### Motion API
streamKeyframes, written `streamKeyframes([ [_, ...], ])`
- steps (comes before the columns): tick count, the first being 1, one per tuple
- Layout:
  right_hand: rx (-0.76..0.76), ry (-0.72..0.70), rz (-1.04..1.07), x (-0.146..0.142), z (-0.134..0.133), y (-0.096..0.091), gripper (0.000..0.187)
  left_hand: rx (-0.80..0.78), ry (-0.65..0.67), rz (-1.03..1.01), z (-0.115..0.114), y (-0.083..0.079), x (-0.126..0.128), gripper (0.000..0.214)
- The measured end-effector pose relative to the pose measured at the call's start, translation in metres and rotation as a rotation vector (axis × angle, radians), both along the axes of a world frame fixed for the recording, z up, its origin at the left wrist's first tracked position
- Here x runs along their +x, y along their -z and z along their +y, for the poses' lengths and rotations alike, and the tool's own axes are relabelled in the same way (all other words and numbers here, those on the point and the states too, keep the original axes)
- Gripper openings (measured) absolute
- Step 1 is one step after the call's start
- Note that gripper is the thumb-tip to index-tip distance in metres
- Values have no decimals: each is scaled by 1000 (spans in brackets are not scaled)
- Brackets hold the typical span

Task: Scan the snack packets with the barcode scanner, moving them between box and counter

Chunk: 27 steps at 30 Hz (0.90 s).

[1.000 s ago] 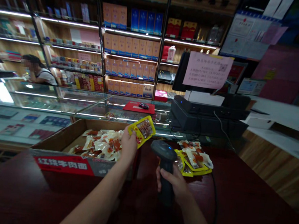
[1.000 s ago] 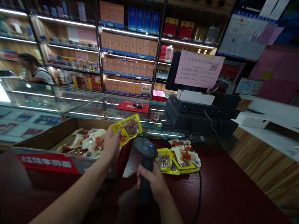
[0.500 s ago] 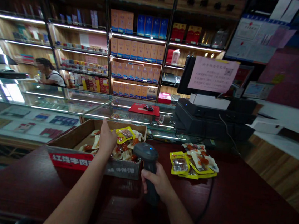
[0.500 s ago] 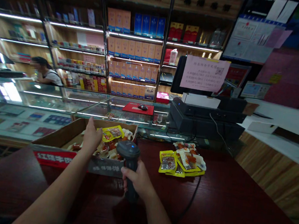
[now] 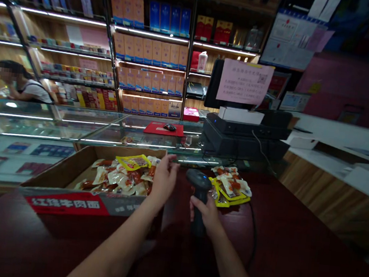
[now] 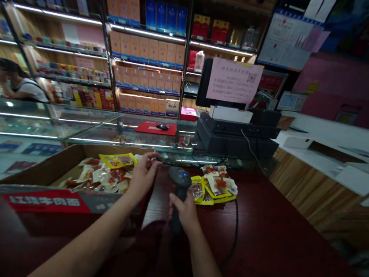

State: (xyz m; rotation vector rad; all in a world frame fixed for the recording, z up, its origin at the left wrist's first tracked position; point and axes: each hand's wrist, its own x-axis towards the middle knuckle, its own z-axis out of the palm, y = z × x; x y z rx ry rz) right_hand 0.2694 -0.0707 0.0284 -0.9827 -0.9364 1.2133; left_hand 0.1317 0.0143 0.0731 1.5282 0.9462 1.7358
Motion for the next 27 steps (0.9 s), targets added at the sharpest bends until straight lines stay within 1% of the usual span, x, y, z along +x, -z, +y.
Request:
streamKeyframes([
  [2, 21, 100, 18, 18, 1, 5, 36, -159, 110, 42, 7, 21, 26, 21],
  [3, 23, 129, 20, 26, 2, 7, 34, -242, 133, 97, 11, 33, 38, 18],
  [4, 26, 164, 28, 33, 2, 10, 33, -324, 138, 178, 17, 45, 49, 21],
  [6, 39, 220, 55, 43, 3, 15, 32, -444, 109, 307, 27, 68, 68, 37],
  [7, 49, 238, 73, 47, 3, 18, 31, -465, 74, 335, 31, 77, 77, 44],
  [9, 68, 257, 97, 52, 4, 24, 31, -453, -15, 336, 36, 91, 93, 49],
  [11, 85, 271, 93, 54, 6, 30, 32, -434, -83, 375, 36, 96, 106, 45],
  [13, 100, 286, 73, 56, 7, 34, 32, -462, -101, 543, 33, 94, 114, 40],
  [16, 109, 301, 68, 57, 8, 36, 31, -526, -62, 914, 29, 84, 120, 51],
  [18, 111, 305, 76, 57, 7, 35, 31, -544, -29, 1050, 28, 78, 120, 57],
  [19, 116, 308, 78, 56, 6, 35, 31, -545, -5, 1061, 29, 77, 119, 57],
  [20, 119, 308, 75, 56, 6, 34, 31, -541, 22, 1034, 30, 77, 118, 55],
  [22, 122, 303, 60, 55, 4, 32, 31, -530, 76, 874, 33, 80, 114, 50],
  [23, 120, 300, 52, 55, 4, 31, 31, -537, 96, 741, 36, 83, 111, 48],
  [25, 111, 287, 52, 54, 3, 30, 30, -590, 137, 399, 40, 91, 105, 45],
  [27, 99, 256, 73, 54, 3, 30, 33, -662, 227, 38, 45, 98, 97, 44],
])
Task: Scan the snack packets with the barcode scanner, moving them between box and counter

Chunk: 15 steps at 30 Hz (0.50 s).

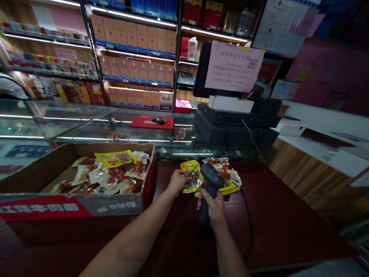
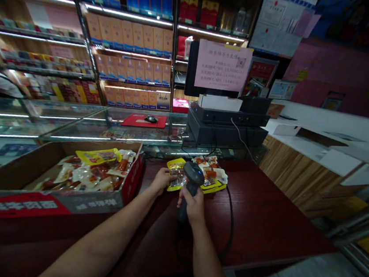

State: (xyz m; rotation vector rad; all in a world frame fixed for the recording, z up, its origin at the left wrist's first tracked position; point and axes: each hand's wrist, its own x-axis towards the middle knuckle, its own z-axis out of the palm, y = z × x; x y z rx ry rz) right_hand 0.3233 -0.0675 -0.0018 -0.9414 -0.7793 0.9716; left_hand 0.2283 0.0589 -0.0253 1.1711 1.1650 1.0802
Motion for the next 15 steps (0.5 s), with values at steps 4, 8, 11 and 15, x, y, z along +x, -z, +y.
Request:
streamKeyframes([
  [4, -28, -106, 10, -2, 0, 0, 41, -78, -13, -457, 11, 10, -18, 45],
  [8, -90, -222, -31, -7, -2, 4, 48, 14, -180, -588, 22, 16, -28, 49],
  [11, -148, -286, -68, -11, -3, 8, 50, 89, -227, -646, 26, 18, -28, 48],
  [15, -191, -340, -109, -14, -3, 10, 48, 83, -258, -729, 27, 19, -26, 47],
])
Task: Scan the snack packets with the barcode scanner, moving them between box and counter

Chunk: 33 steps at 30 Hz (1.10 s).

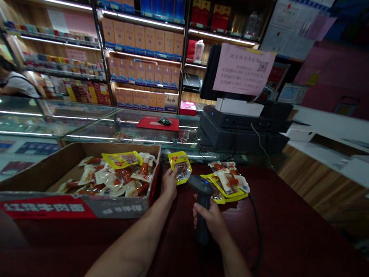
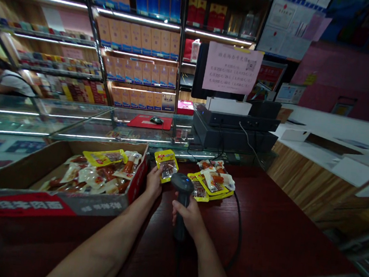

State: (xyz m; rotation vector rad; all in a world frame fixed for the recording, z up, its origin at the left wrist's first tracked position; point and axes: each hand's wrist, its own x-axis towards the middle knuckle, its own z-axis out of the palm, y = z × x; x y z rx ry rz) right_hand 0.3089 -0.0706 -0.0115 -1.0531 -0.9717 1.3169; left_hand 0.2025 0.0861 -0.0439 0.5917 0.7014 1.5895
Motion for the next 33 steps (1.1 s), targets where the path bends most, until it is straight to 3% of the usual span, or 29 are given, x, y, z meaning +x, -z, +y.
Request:
streamKeyframes([
  [6, -13, -40, -32, -3, -1, -4, 43, -18, -39, -17, -2, -2, 0, 37],
  [10, -24, -50, -33, -4, -2, -6, 42, -62, 8, -36, -7, -8, 2, 29],
  [25, -20, -57, -1, -4, -3, -6, 50, -11, -35, 95, -9, -7, -1, 40],
  [29, 19, -43, 58, -4, -4, -8, 49, 84, -16, 250, -25, -29, 2, 31],
  [33, 51, -58, 100, -10, -9, -23, 48, 243, 19, 372, -45, -74, -2, 24],
])
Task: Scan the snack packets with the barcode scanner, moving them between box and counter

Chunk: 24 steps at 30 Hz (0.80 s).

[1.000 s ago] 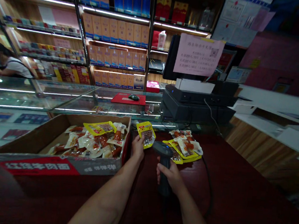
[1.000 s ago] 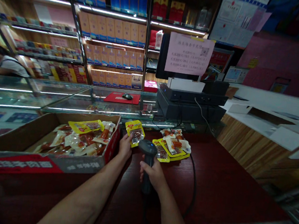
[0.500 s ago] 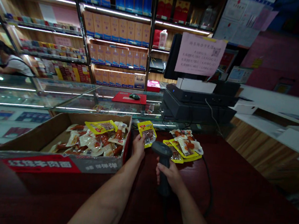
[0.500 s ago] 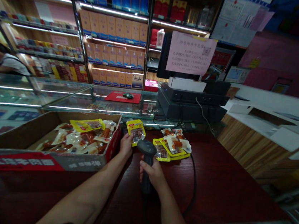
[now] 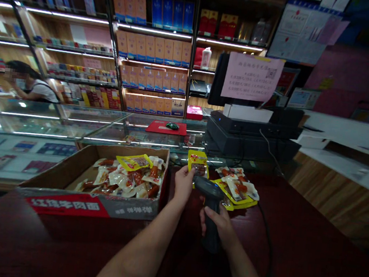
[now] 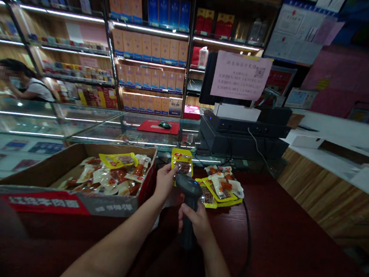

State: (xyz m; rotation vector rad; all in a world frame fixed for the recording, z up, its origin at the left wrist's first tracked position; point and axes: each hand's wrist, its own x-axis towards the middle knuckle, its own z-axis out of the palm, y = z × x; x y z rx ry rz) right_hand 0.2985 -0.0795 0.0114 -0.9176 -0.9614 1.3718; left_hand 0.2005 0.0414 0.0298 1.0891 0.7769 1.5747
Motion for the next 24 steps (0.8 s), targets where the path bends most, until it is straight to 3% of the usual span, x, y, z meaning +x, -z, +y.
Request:
streamKeyframes([
  [3, 40, -52, -7, -11, -2, -16, 48, 60, -20, 49, -6, -33, -23, 24],
  [6, 69, -111, -15, -28, 0, -29, 48, 107, -125, 92, -3, -54, -69, 26],
  [11, 103, -218, -30, -61, 4, -43, 44, 124, -430, 406, 9, -65, -156, 29],
  [14, 121, -263, -67, -79, 6, -46, 31, 57, -606, 718, 13, -65, -189, 30],
  [19, 173, -341, -135, -97, 11, -41, 27, 74, -833, 963, 13, -64, -207, 41],
  [24, 139, -325, -95, -100, 12, -39, 26, 174, -872, 985, 13, -68, -205, 36],
])
